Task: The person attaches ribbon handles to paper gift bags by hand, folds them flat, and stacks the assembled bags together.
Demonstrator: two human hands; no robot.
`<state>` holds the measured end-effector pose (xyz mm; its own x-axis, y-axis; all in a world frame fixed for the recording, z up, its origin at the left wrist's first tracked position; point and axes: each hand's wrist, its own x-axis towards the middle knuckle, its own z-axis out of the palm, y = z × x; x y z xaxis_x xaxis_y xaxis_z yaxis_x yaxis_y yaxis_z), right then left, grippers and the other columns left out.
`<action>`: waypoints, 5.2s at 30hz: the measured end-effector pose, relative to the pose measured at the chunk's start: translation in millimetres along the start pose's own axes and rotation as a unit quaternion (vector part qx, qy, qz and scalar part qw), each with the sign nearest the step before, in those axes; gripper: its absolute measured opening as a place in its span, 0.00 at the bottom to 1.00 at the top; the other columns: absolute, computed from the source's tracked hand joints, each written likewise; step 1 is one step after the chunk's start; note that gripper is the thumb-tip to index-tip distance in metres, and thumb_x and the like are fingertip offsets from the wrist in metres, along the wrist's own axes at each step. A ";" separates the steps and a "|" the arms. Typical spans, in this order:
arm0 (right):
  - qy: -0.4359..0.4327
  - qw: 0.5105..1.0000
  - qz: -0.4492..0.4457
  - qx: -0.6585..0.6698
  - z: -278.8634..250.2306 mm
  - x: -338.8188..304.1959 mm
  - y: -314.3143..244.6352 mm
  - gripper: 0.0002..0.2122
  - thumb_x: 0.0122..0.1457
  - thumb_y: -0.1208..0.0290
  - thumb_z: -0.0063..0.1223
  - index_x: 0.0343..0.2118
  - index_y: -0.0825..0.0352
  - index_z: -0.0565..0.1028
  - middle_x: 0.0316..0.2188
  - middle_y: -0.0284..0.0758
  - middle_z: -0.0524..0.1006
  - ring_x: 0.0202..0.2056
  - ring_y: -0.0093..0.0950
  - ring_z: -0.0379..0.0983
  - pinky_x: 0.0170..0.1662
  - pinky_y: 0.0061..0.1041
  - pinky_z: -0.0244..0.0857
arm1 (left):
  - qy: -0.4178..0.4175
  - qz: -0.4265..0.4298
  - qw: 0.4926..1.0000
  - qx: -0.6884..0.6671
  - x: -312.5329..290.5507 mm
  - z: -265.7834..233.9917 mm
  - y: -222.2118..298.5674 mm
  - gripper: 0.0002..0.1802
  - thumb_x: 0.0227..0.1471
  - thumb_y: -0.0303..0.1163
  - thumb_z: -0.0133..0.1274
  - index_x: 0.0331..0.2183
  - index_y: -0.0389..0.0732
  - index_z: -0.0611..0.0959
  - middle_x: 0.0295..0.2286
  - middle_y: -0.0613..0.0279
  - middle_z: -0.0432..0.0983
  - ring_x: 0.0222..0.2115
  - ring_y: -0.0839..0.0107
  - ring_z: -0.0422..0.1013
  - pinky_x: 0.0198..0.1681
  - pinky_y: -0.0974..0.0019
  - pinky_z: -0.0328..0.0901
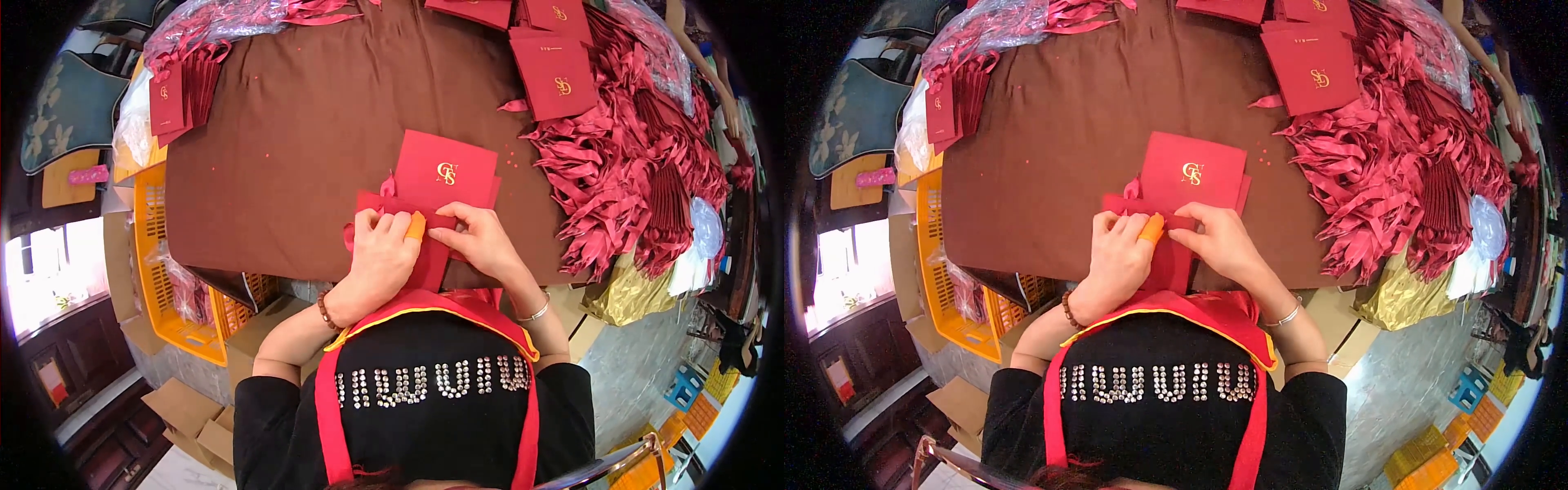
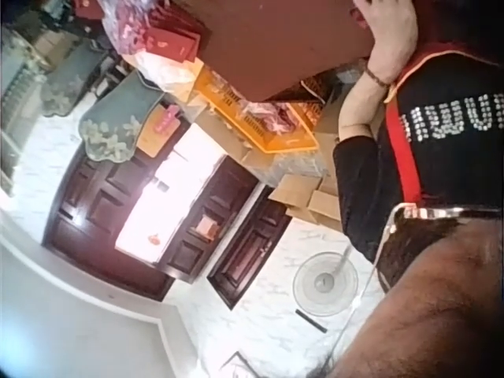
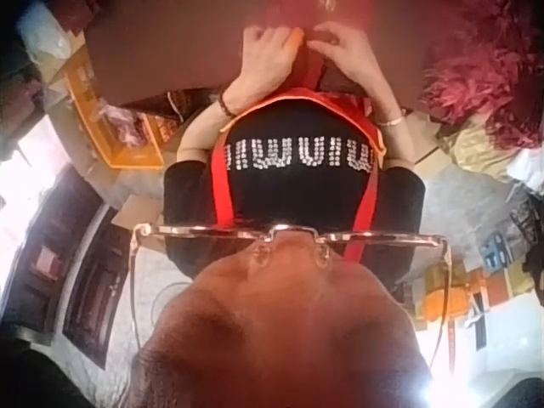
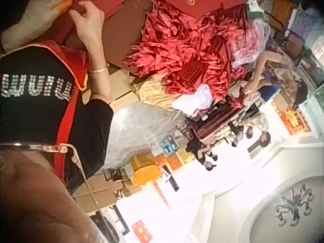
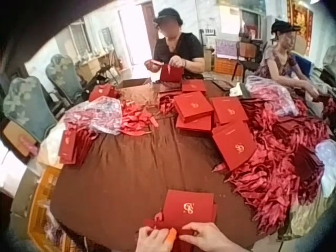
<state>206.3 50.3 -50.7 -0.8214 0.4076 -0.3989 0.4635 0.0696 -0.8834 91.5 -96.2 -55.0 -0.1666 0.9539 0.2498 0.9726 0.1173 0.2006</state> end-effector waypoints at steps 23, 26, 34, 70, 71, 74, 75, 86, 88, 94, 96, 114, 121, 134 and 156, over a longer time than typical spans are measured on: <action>0.010 0.970 -0.222 -0.102 6.7 -13.6 -1.8 0.07 0.52 0.76 0.53 0.34 0.70 0.74 0.28 0.39 0.74 0.30 0.35 0.73 0.34 0.27 0.66 | -0.090 -0.075 0.978 -0.173 17.5 -32.8 -24.2 0.11 0.39 0.38 0.60 0.28 0.44 0.81 0.26 0.66 0.72 0.34 0.66 0.65 0.40 0.62 0.52; 0.032 0.958 -0.259 -0.120 12.5 -14.6 -2.5 0.07 0.53 0.76 0.52 0.34 0.70 0.74 0.27 0.39 0.73 0.30 0.36 0.72 0.34 0.28 0.66 | -0.166 -0.127 0.945 -0.251 21.3 -37.2 -42.2 0.08 0.44 0.35 0.56 0.29 0.43 0.82 0.26 0.66 0.73 0.34 0.67 0.65 0.41 0.62 0.51; 0.031 0.962 -0.242 -0.120 16.4 -17.7 -6.8 0.07 0.53 0.75 0.52 0.34 0.70 0.74 0.26 0.39 0.72 0.30 0.37 0.71 0.34 0.29 0.65 | -0.357 -0.076 0.882 -0.298 58.2 -48.4 -58.5 0.06 0.45 0.31 0.53 0.26 0.42 0.82 0.25 0.64 0.75 0.34 0.68 0.66 0.44 0.63 0.49; -0.043 0.977 -0.206 -0.027 24.1 -1.5 12.7 0.10 0.52 0.78 0.54 0.38 0.68 0.70 0.32 0.34 0.74 0.25 0.23 0.66 0.29 0.21 0.61 | -0.328 -0.183 0.822 -0.429 60.7 -19.4 -74.1 0.13 0.53 0.35 0.48 0.39 0.40 0.80 0.21 0.66 0.71 0.22 0.76 0.66 0.28 0.72 0.63; -0.049 0.976 -0.213 -0.024 24.5 -0.4 13.4 0.10 0.52 0.77 0.54 0.38 0.68 0.70 0.32 0.35 0.74 0.24 0.24 0.66 0.29 0.22 0.61 | -0.289 -0.110 0.851 -0.425 61.5 -18.0 -71.5 0.12 0.53 0.35 0.49 0.36 0.39 0.81 0.21 0.66 0.72 0.23 0.75 0.67 0.29 0.71 0.63; -0.056 0.968 -0.244 -0.032 22.9 1.7 15.7 0.11 0.53 0.77 0.54 0.39 0.68 0.70 0.31 0.37 0.73 0.25 0.27 0.68 0.30 0.23 0.62 | -0.206 -0.125 0.887 -0.395 69.5 -16.4 -78.0 0.13 0.53 0.36 0.50 0.30 0.35 0.80 0.21 0.67 0.73 0.24 0.77 0.67 0.29 0.70 0.63; -0.055 0.968 -0.244 -0.033 22.9 0.3 14.0 0.11 0.53 0.77 0.54 0.39 0.68 0.70 0.31 0.37 0.73 0.25 0.27 0.68 0.30 0.23 0.62 | -0.139 -0.135 0.903 -0.382 73.4 -15.3 -82.0 0.14 0.53 0.37 0.50 0.28 0.35 0.80 0.20 0.68 0.72 0.23 0.78 0.66 0.28 0.71 0.62; -0.069 0.966 -0.185 0.165 5.4 -1.9 22.2 0.13 0.53 0.83 0.52 0.40 0.63 0.67 0.34 0.28 0.72 0.34 0.21 0.70 0.35 0.21 0.65 | 0.060 -0.306 0.742 -0.594 77.4 -23.1 -112.9 0.23 0.58 0.35 0.44 0.55 0.43 0.65 0.42 0.68 0.69 0.36 0.77 0.69 0.39 0.74 0.63; -0.062 0.938 -0.161 0.300 6.4 -1.5 15.8 0.14 0.53 0.84 0.53 0.40 0.62 0.67 0.36 0.28 0.72 0.38 0.21 0.69 0.38 0.21 0.65 | 0.012 -0.291 0.689 -0.664 53.6 -0.2 -105.3 0.24 0.58 0.35 0.45 0.55 0.42 0.64 0.45 0.68 0.68 0.38 0.76 0.68 0.42 0.72 0.63; 0.083 0.931 -0.352 0.043 18.7 20.4 5.6 0.18 0.47 0.84 0.58 0.42 0.63 0.69 0.51 0.32 0.64 0.53 0.27 0.59 0.52 0.30 0.58 | -0.157 -0.335 0.402 -0.838 -27.9 32.2 -50.0 0.23 0.58 0.29 0.44 0.54 0.39 0.64 0.49 0.61 0.65 0.46 0.74 0.66 0.48 0.69 0.64; 0.141 0.949 -0.275 0.064 16.8 17.6 2.5 0.19 0.49 0.81 0.57 0.45 0.65 0.68 0.48 0.32 0.67 0.50 0.25 0.62 0.49 0.25 0.60 | -0.069 -0.407 0.441 -0.797 12.9 0.2 -30.5 0.23 0.58 0.27 0.43 0.55 0.39 0.63 0.48 0.61 0.66 0.45 0.74 0.67 0.47 0.68 0.64; 0.496 0.759 -0.108 -0.408 -120.4 -23.0 100.2 0.11 0.53 0.72 0.52 0.40 0.64 0.74 0.35 0.38 0.74 0.36 0.37 0.72 0.38 0.33 0.66 | -0.040 -0.352 0.732 -0.582 1.1 14.7 -60.1 0.36 0.51 0.19 0.50 0.59 0.39 0.55 0.41 0.58 0.68 0.39 0.71 0.68 0.42 0.70 0.66; 0.433 0.795 0.069 -0.420 -113.4 -31.9 84.2 0.11 0.53 0.70 0.53 0.40 0.61 0.73 0.28 0.37 0.76 0.31 0.38 0.73 0.31 0.36 0.66 | -0.008 -0.322 0.754 -0.572 -7.5 19.9 -57.5 0.37 0.49 0.16 0.50 0.58 0.42 0.56 0.33 0.66 0.65 0.33 0.79 0.65 0.35 0.78 0.63; -0.011 0.957 -0.003 0.291 1.0 -37.7 -22.0 0.06 0.60 0.70 0.49 0.34 0.66 0.71 0.22 0.28 0.73 0.22 0.15 0.68 0.24 0.14 0.58 | -0.066 -0.232 0.717 -0.654 9.4 -26.6 -13.7 0.17 0.56 0.28 0.48 0.47 0.35 0.74 0.38 0.63 0.73 0.39 0.77 0.68 0.45 0.74 0.62; 0.217 0.832 -0.318 -0.399 -1.9 40.8 -1.8 0.21 0.43 0.57 0.61 0.39 0.63 0.73 0.41 0.32 0.71 0.43 0.31 0.65 0.45 0.35 0.56 | -0.023 -0.319 0.578 -0.751 25.2 -4.4 -60.6 0.17 0.55 0.22 0.43 0.48 0.36 0.74 0.31 0.64 0.72 0.26 0.77 0.69 0.29 0.76 0.64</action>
<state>172.5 68.6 -64.9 -0.8676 0.3357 0.3668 0.1963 0.9090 -0.3676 27.6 -80.4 -56.7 -0.3762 0.8587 -0.3480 -0.5280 0.1099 0.8421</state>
